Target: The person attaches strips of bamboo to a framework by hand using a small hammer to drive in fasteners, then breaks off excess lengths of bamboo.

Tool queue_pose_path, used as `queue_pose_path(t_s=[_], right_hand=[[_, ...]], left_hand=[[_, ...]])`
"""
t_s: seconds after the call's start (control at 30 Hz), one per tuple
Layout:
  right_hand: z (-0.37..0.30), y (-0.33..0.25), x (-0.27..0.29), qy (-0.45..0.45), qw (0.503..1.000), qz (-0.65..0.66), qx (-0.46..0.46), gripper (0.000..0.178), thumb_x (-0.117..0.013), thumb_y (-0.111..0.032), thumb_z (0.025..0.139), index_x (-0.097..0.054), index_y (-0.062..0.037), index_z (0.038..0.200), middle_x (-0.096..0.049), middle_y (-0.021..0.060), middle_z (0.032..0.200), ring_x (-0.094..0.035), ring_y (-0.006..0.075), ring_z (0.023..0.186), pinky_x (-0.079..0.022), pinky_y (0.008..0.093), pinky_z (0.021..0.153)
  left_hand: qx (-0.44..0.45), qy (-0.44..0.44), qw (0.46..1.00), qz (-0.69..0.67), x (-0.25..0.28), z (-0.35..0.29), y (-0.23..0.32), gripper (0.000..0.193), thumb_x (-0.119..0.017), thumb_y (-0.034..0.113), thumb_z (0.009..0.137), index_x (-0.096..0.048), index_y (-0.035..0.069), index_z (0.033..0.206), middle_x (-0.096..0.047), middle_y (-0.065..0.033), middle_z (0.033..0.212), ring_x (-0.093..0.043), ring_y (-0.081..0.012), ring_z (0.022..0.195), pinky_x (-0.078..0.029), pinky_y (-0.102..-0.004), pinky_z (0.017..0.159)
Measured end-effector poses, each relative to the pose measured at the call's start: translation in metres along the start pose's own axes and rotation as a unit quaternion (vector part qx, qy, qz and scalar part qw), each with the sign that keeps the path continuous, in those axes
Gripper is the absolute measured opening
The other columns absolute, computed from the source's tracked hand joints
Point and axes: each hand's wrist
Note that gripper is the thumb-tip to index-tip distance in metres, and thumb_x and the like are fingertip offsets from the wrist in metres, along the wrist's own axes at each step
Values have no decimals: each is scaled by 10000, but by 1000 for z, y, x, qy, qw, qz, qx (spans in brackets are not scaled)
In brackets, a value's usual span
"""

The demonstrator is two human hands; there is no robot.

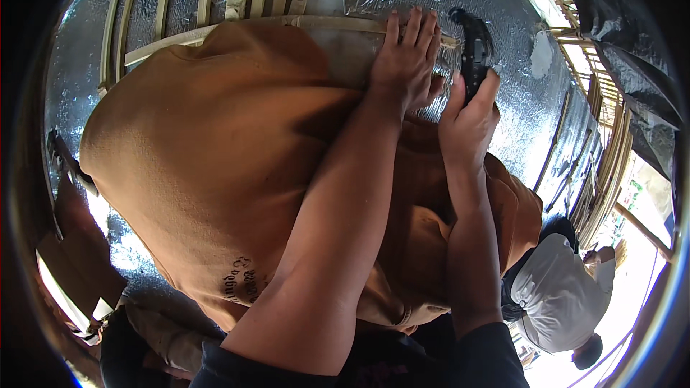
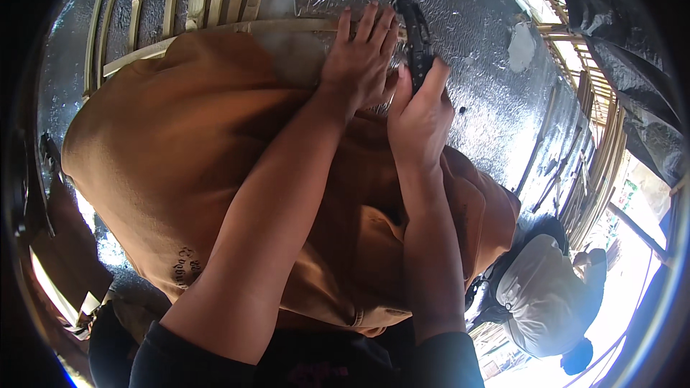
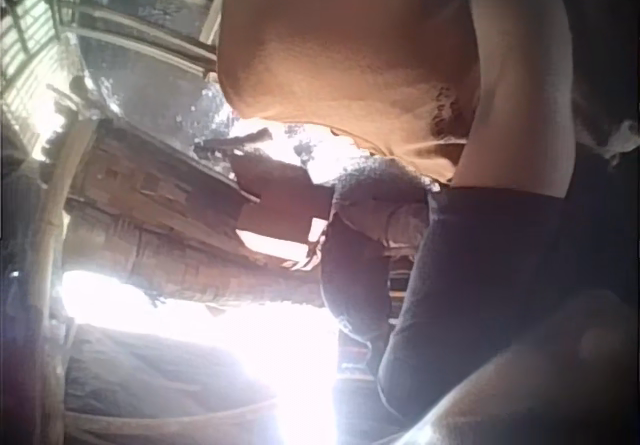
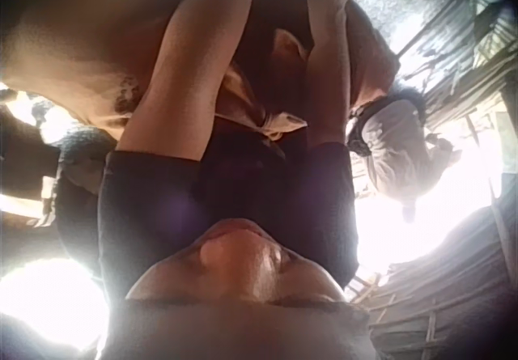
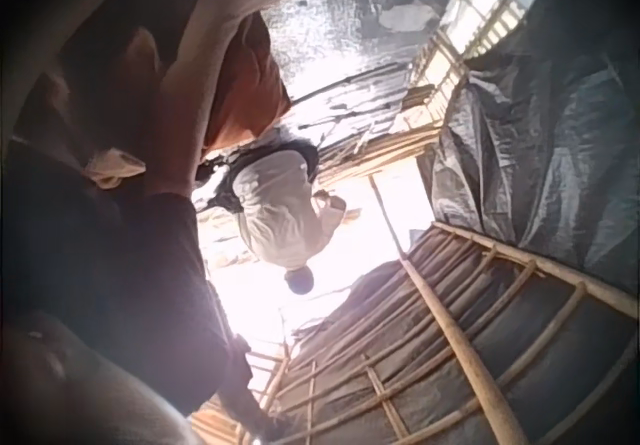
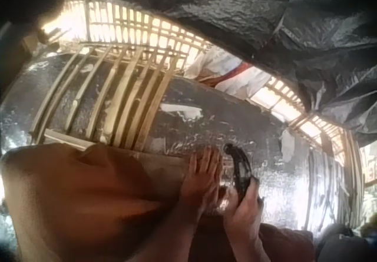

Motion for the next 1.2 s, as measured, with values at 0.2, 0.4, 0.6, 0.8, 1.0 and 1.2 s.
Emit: queue_pose_path(t_s=[0.2,0.4,0.6,0.8,1.0,1.2], right_hand=[[-6,10,-2,-44,998,-30,23,317,-594,-159,1008,-434,20,1215,-666,307,767,-686,488,708,-517,534,514],[-2,4,-5,-136,980,-136,-51,319,-588,-149,1012,-418,38,1207,-657,281,730,-686,480,691,-529,522,522],[-2,9,-4,-66,995,-68,-25,270,-591,-185,1006,-448,-3,1145,-664,291,726,-680,491,701,-522,551,540],[4,2,-2,-66,993,-65,-78,257,-573,-208,1028,-488,8,1139,-669,285,759,-683,495,739,-532,547,570],[0,0,0,-26,999,-22,-40,260,-584,-201,1024,-480,12,1131,-671,281,766,-686,488,727,-530,528,556],[-5,3,4,-32,999,-26,6,273,-603,-163,997,-447,-2,1153,-666,291,714,-684,491,698,-527,546,529]], left_hand=[[-4,-6,1000,11,1,6,-2,785,-580,503,886,-445,56,1517,-341,-143,1624,-251,-327,1529,-185,-624,1213],[-8,-16,1000,8,5,6,-4,817,-589,514,871,-433,44,1521,-342,-134,1628,-268,-320,1524,-189,-619,1214],[-1,42,999,9,-3,6,-1,809,-577,527,877,-442,45,1513,-344,-135,1625,-270,-319,1523,-199,-624,1210],[-4,30,999,11,-3,7,0,808,-581,529,875,-445,48,1510,-334,-130,1634,-275,-316,1520,-211,-625,1204],[1,45,999,17,-8,2,1,817,-576,525,879,-422,49,1525,-379,-134,1609,-275,-316,1520,-210,-631,1202],[3,11,999,33,-2,4,-1,804,-570,530,887,-431,59,1524,-363,-132,1616,-264,-325,1524,-208,-628,1203]])
Point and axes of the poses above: each hand's wrist, its own z-axis towards the middle knuckle, its own x-axis out of the back of the hand, y = z × x
